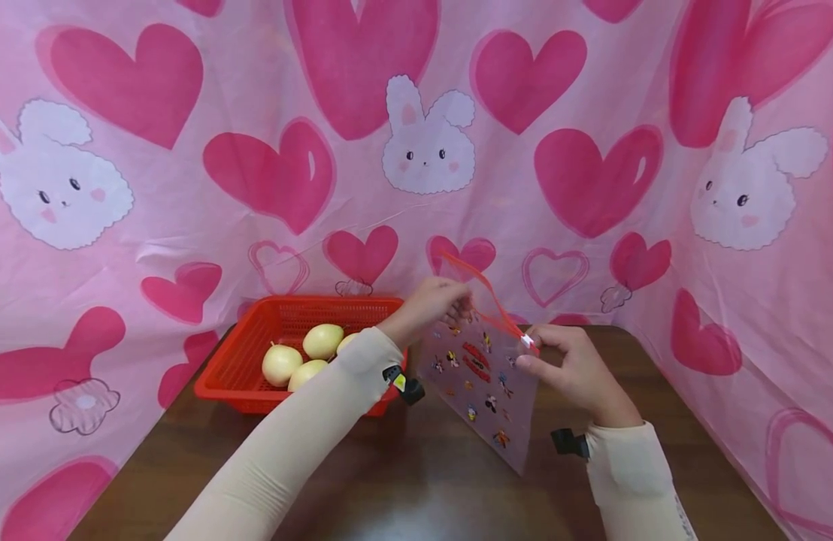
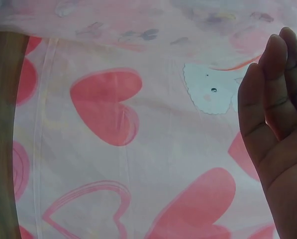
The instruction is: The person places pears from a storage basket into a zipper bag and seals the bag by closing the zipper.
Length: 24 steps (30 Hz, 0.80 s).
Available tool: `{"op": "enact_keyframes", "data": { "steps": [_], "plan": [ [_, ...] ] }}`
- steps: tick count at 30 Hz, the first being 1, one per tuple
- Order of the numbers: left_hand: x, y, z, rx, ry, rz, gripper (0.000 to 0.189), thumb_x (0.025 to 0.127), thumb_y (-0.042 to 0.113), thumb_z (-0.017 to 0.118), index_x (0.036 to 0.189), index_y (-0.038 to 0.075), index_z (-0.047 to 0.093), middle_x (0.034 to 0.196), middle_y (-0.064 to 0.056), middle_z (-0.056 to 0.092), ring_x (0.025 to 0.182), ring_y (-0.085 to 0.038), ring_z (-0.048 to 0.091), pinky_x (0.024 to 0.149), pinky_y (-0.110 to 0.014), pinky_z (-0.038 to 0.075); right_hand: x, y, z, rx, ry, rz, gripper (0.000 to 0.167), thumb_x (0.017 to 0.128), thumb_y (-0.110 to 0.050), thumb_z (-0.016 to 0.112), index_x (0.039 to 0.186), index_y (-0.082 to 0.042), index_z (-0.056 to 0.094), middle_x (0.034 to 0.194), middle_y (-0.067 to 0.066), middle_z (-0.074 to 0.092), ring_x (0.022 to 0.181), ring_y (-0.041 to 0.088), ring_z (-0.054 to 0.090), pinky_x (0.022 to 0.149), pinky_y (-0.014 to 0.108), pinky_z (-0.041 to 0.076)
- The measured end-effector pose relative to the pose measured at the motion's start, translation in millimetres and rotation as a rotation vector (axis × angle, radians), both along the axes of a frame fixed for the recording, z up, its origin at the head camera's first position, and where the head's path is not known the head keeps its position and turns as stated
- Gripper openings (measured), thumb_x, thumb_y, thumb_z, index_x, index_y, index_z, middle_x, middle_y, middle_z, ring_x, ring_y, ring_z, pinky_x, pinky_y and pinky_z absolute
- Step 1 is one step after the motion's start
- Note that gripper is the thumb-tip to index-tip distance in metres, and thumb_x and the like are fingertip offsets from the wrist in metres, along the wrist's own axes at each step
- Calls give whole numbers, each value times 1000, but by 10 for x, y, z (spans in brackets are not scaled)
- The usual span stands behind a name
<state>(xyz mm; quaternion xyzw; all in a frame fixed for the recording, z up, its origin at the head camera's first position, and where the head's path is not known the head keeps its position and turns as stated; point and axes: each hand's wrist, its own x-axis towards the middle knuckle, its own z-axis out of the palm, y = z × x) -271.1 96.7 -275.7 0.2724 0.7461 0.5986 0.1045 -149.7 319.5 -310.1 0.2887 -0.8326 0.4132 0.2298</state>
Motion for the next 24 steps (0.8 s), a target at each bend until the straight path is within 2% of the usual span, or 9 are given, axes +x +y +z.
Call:
{"op": "enact_keyframes", "data": {
  "steps": [2, 3, 5, 8, 11, 14, 18, 24],
  "plan": [
    [9, 5, 3, 10, -10, -6, 32, 97, 21, 55, 79, 0, 70, 75, -10, 67, 76, -35, 65, 78, -50, 54, -19, 22, -3, -27, 22, 65, 9, 92, -13, 63, 84, -16, 66, 85, 2, 66, 81, 17, 58, 73, 28, 50],
    [15, 7, 3, 13, -11, -8, 31, 97, 20, 55, 79, 0, 70, 75, -10, 67, 77, -35, 65, 78, -50, 54, -30, 29, 3, -42, 27, 86, 13, 95, -16, 60, 83, -15, 66, 86, 4, 66, 82, 18, 58, 73, 28, 49],
    [23, 10, 2, 20, -11, -11, 30, 97, 19, 54, 78, 1, 69, 75, -11, 67, 77, -37, 65, 78, -50, 54, -53, 38, 33, -58, 26, 68, 23, 100, -20, 53, 81, -13, 64, 86, 6, 66, 82, 19, 58, 74, 27, 48],
    [31, 14, -2, 41, -13, -24, 29, 96, 17, 54, 76, 2, 69, 75, -13, 67, 79, -40, 64, 78, -51, 54, -100, 17, 140, -76, -53, -89, 27, 102, -20, 50, 80, -11, 62, 84, 5, 65, 82, 17, 57, 74, 24, 47],
    [37, 13, 1, 52, 0, -40, 29, 97, 16, 54, 76, 1, 68, 74, -12, 67, 79, -39, 64, 76, -48, 55, -185, -10, 292, -54, -148, -260, 27, 101, -23, 53, 82, -7, 63, 81, 6, 65, 82, 16, 59, 73, 23, 47],
    [45, 8, 10, 52, 29, -54, 29, 97, 16, 54, 77, 0, 69, 74, -10, 68, 76, -35, 66, 72, -42, 56, -283, -34, 440, 2, -213, -330, 31, 99, -32, 57, 88, -4, 63, 83, 8, 66, 82, 18, 62, 73, 27, 49],
    [49, 8, 17, 67, 55, -68, 30, 96, 16, 55, 75, 0, 68, 73, -9, 67, 71, -26, 65, 71, -40, 56, -399, -96, 588, 71, -288, -311, 37, 95, -43, 60, 93, -6, 61, 86, 10, 66, 82, 21, 65, 70, 35, 51],
    [47, 36, 0, 96, 0, -116, 27, 97, 15, 54, 78, 1, 68, 75, -11, 67, 68, -22, 65, 77, -41, 55, -461, -224, 604, 63, -319, -179, 31, 96, -33, 63, 92, -3, 56, 84, 15, 64, 77, 27, 62, 67, 33, 51]
  ]
}}
